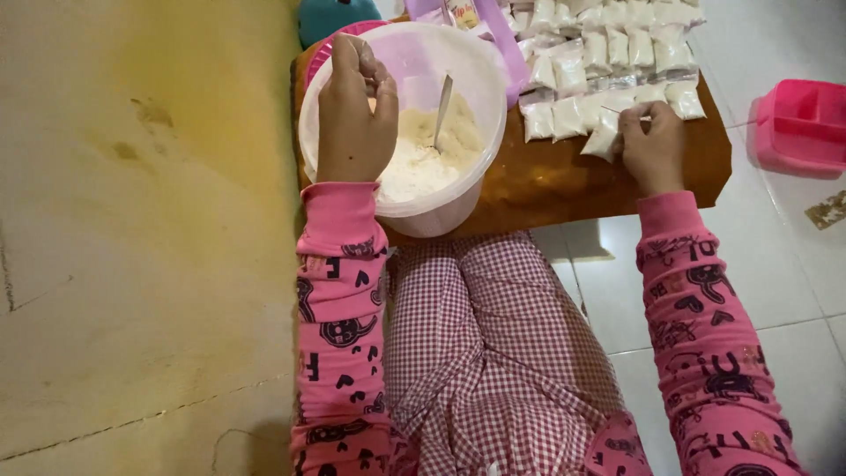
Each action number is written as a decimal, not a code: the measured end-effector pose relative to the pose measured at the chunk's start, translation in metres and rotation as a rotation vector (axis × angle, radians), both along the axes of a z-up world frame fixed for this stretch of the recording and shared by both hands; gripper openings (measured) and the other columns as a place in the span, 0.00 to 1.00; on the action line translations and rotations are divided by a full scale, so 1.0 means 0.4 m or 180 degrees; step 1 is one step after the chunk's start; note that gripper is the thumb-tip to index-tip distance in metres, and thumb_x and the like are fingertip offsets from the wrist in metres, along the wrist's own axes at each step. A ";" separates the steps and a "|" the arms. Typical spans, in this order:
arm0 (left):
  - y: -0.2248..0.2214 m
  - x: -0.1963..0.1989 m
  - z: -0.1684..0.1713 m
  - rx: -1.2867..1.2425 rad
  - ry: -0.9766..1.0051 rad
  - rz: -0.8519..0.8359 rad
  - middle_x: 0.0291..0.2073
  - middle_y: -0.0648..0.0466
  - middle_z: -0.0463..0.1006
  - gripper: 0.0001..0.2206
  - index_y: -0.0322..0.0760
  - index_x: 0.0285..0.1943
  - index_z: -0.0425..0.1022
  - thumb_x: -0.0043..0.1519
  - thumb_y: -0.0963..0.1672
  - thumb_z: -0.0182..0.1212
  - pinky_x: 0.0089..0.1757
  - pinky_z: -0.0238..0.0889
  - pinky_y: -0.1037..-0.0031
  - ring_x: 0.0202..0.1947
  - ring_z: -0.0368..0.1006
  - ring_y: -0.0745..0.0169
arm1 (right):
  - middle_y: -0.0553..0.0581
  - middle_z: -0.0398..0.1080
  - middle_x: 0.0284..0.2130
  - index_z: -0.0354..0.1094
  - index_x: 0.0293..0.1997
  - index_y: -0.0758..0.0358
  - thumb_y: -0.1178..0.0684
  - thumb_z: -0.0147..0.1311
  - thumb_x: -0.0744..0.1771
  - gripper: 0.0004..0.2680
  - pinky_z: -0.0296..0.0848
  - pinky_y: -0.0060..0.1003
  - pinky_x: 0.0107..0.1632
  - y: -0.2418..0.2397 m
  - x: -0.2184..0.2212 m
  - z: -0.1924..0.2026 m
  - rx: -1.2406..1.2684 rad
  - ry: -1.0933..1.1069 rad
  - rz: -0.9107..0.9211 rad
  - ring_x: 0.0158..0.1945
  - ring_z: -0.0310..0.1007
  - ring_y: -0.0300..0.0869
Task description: Scooping white powder from a large bowl into small plastic bags using a spoon.
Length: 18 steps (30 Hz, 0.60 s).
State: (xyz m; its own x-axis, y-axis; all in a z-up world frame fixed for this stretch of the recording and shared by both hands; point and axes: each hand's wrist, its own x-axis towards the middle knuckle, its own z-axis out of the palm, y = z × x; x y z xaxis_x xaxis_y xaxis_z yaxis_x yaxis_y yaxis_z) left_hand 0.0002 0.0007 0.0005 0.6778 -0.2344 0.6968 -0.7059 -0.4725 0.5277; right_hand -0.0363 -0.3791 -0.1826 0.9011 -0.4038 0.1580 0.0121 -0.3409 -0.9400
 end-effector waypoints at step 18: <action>0.002 0.009 -0.010 0.0088 -0.0114 -0.0006 0.29 0.53 0.70 0.13 0.36 0.43 0.56 0.59 0.33 0.55 0.35 0.71 0.75 0.27 0.69 0.64 | 0.59 0.74 0.30 0.67 0.39 0.68 0.66 0.58 0.66 0.04 0.76 0.34 0.34 0.248 0.184 0.039 -0.1326 -0.0102 0.0378 0.29 0.74 0.43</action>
